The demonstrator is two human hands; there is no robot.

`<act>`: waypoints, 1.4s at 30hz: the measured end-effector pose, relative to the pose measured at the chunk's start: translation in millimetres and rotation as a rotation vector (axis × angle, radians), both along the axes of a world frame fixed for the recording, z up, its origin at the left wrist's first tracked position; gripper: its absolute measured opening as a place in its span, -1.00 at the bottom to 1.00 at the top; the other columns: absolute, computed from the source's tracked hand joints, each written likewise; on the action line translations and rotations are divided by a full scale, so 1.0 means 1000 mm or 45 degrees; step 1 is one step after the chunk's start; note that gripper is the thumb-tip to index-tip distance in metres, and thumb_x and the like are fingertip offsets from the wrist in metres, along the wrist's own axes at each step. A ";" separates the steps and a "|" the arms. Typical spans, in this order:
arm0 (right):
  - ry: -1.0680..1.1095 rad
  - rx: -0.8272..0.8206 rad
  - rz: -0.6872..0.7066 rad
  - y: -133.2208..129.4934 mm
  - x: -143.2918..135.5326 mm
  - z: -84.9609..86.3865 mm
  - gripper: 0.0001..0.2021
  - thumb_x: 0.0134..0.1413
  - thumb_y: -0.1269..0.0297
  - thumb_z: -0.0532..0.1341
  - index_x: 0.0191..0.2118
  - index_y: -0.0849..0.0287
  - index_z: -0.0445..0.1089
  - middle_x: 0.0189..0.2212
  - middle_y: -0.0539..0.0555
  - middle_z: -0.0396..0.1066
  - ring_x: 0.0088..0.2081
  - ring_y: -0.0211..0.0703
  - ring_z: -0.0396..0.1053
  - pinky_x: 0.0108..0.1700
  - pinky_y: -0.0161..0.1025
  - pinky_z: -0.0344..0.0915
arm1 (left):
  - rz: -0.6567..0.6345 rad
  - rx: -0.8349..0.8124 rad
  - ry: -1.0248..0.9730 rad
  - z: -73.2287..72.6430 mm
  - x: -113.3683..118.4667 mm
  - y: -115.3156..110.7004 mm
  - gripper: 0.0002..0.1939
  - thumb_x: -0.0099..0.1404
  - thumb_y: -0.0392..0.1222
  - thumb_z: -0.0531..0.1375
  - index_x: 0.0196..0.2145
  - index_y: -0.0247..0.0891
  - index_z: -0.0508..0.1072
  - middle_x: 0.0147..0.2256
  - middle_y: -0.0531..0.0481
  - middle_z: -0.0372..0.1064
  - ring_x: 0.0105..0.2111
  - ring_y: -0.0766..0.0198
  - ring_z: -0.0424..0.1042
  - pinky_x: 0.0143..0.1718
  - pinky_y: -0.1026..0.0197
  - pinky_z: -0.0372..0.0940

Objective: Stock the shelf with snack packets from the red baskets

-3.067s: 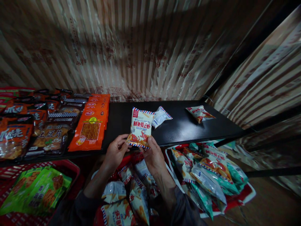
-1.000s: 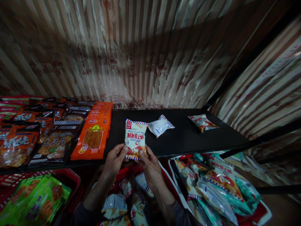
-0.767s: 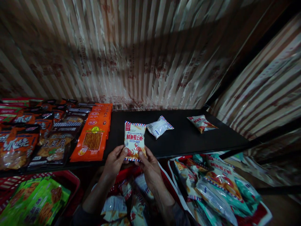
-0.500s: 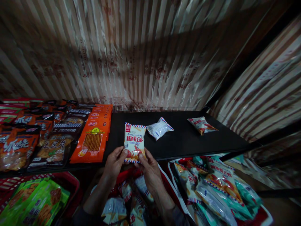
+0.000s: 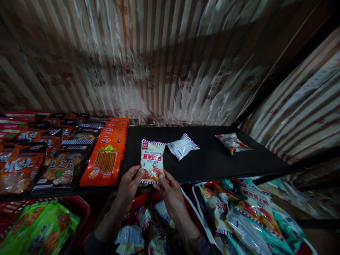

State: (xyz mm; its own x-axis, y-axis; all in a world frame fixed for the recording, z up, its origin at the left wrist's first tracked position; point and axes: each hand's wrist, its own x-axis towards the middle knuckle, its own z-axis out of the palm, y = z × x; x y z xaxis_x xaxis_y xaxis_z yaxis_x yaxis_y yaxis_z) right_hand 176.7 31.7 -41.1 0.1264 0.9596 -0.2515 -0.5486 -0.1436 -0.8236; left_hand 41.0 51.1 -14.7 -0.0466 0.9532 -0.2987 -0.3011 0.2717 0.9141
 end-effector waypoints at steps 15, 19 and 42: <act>-0.029 0.010 -0.034 0.005 0.000 0.000 -0.57 -0.24 0.06 0.46 -0.17 0.10 0.53 -0.21 0.07 0.56 -0.25 -0.14 0.49 -0.27 -0.22 0.48 | 0.062 0.038 -0.084 0.003 0.001 0.001 -0.36 -0.18 0.03 0.42 -0.16 -0.32 0.40 -0.23 -0.18 0.54 -0.17 0.03 0.52 -0.09 0.06 0.36; -0.045 0.028 -0.011 0.004 -0.002 0.002 -0.56 -0.21 0.04 0.44 -0.15 0.12 0.52 -0.18 0.09 0.55 -0.18 -0.11 0.48 -0.19 -0.19 0.47 | 0.065 0.048 -0.074 0.001 0.000 0.002 -0.34 -0.17 0.03 0.41 -0.13 -0.32 0.38 -0.24 -0.18 0.54 -0.18 0.02 0.52 -0.08 0.04 0.35; -0.025 0.064 -0.273 0.013 0.035 0.019 -0.64 -0.23 0.02 0.43 -0.32 0.17 0.52 -0.32 0.09 0.58 -0.27 -0.07 0.49 -0.19 -0.19 0.36 | -0.415 0.015 0.013 0.003 -0.010 -0.006 -0.51 -0.09 -0.10 0.39 -0.17 -0.28 0.47 -0.23 -0.13 0.54 -0.27 0.14 0.52 -0.16 0.13 0.38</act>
